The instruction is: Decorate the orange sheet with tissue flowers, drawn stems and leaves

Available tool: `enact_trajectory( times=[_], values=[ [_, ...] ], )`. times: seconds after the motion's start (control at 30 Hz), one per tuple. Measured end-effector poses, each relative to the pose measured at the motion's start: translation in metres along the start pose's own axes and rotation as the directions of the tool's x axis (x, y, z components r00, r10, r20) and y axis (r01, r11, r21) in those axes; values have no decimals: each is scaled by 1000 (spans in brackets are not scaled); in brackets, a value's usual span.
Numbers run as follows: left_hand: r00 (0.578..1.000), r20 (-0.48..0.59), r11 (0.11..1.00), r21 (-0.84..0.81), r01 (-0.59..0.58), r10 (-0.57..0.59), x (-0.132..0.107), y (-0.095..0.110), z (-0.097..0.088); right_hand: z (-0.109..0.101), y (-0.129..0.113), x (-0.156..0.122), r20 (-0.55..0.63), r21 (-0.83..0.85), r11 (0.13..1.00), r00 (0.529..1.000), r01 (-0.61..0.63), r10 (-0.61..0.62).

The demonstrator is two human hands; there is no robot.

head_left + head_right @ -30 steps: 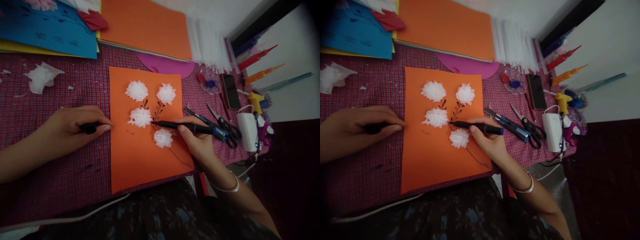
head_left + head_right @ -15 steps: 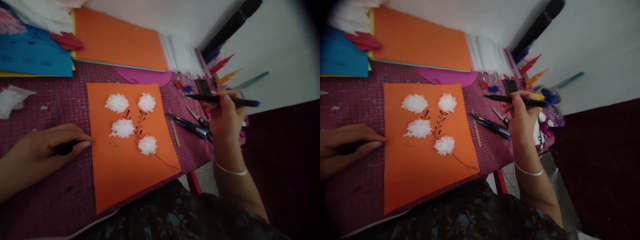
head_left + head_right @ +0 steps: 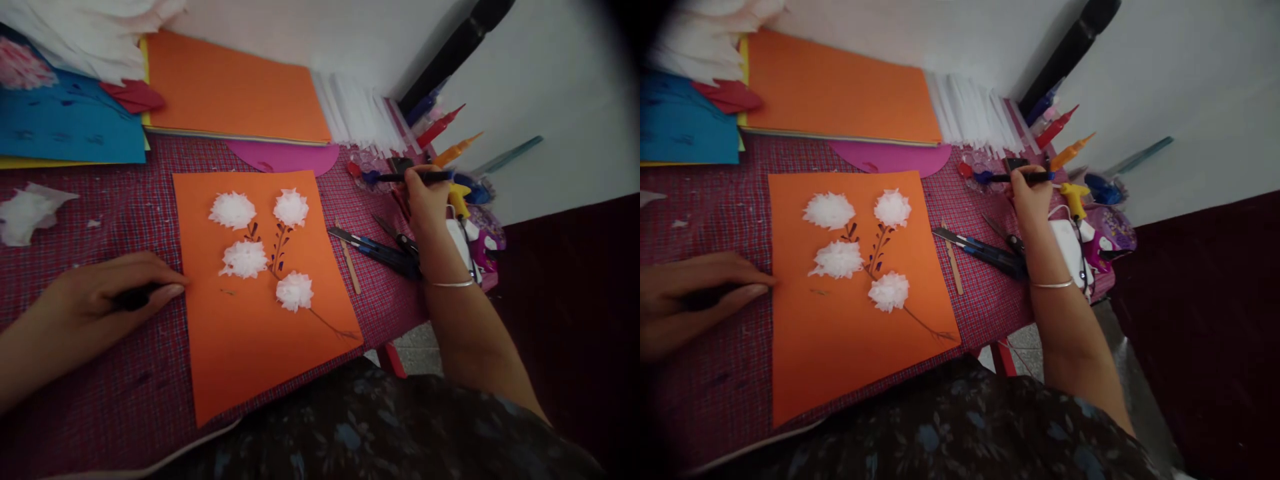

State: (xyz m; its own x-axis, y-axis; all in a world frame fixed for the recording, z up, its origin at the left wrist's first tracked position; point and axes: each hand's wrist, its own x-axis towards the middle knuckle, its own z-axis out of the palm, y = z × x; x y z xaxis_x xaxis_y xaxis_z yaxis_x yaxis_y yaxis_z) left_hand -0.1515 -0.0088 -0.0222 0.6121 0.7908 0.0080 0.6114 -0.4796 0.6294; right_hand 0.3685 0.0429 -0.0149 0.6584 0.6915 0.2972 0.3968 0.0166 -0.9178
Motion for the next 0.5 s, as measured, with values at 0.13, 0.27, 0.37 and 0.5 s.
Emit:
enact_trajectory(
  times=[0.13, 0.27, 0.37, 0.5],
  values=[
    [996, -22, 994, -70, -84, 83, 6, 15, -4, -2, -25, -22, -29, 163, 987, 999, -9, 14],
    [995, -34, 991, -93, -97, 94, 9, 22, -7, 2, -63, -83, 375, 313, 948, 924, -53, -72],
    [994, -50, 988, -108, -107, 102, 7, 24, -7, 10, -82, -129, 659, 265, 939, 752, -218, -12],
    [992, -67, 987, -118, -111, 104, 8, 24, -5, 27, -84, -156, 809, 189, 925, 586, -330, 44]
  ],
)
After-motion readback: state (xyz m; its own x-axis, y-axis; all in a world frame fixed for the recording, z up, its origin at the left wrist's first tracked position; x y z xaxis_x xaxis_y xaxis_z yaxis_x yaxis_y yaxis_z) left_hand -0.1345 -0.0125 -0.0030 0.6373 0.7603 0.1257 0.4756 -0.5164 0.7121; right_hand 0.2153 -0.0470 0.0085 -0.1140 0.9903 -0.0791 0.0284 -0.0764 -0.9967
